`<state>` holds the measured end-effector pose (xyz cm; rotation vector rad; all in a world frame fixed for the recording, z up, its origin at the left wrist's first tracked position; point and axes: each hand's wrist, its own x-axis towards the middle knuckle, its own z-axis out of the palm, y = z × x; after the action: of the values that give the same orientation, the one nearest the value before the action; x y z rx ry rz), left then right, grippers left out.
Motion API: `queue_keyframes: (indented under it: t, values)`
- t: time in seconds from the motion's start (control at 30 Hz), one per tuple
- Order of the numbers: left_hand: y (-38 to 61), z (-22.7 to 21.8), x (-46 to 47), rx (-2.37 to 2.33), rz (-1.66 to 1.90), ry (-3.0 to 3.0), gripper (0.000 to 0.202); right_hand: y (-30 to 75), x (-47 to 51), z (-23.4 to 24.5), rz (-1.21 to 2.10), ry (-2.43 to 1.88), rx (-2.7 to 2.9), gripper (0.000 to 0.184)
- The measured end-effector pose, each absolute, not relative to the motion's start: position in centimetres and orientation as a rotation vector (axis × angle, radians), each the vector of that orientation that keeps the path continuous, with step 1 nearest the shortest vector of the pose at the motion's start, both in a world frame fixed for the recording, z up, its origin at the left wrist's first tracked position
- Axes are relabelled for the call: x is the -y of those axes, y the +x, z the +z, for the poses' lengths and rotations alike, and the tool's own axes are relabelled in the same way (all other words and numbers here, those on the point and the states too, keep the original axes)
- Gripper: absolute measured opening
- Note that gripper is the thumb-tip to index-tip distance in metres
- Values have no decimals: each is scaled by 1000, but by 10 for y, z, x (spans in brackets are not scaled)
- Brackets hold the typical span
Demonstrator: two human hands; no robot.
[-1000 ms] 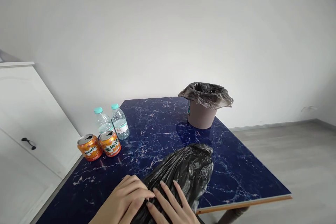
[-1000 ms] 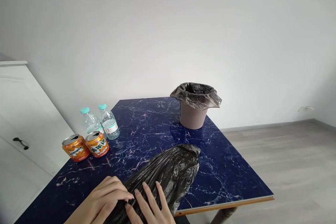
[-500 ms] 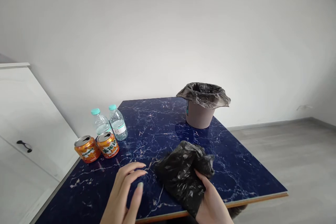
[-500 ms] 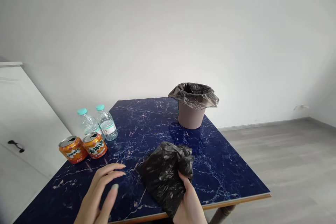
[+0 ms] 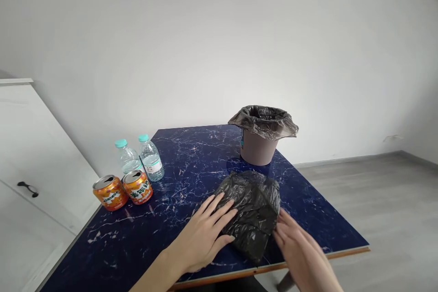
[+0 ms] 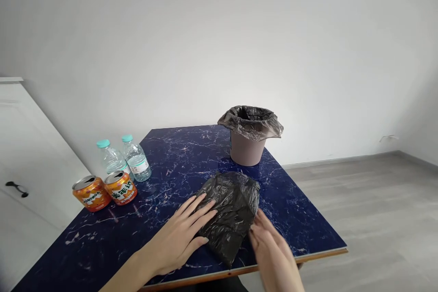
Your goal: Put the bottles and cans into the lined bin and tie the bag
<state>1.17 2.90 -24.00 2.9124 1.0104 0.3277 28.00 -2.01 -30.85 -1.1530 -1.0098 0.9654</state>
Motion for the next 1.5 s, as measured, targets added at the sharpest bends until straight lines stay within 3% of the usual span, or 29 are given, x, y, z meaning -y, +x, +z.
queue_keyframes:
  t: [0.1,0.23,0.33,0.53,0.7,0.87,1.27,1.37,1.5]
  values:
    - [13,-237,-35,-991,326,2875,56,297,30,-287,772,-1418,886,81]
    - [28,-232,-46,-911,321,2843,53,267,31,-265,446,-1329,1443,66]
    - [44,-237,-60,-784,332,2949,59,228,14,-264,360,-1272,1745,70]
    - [59,-265,-92,-708,224,3066,86,201,-30,-306,276,-1527,1858,74]
    - [66,-282,-104,-821,254,2960,87,216,-42,-351,85,-1573,1825,76]
    - [71,-292,-108,-835,343,2927,79,233,-42,-356,7,-1581,1914,72]
    - [64,-312,-128,-1089,393,2864,73,246,-78,-318,192,-1571,2194,68]
    - [53,-318,-137,-1240,447,2812,67,250,-95,-289,292,-1458,2245,60]
    - [29,-319,-154,-1528,595,2679,66,268,-122,-225,178,-1388,2147,46]
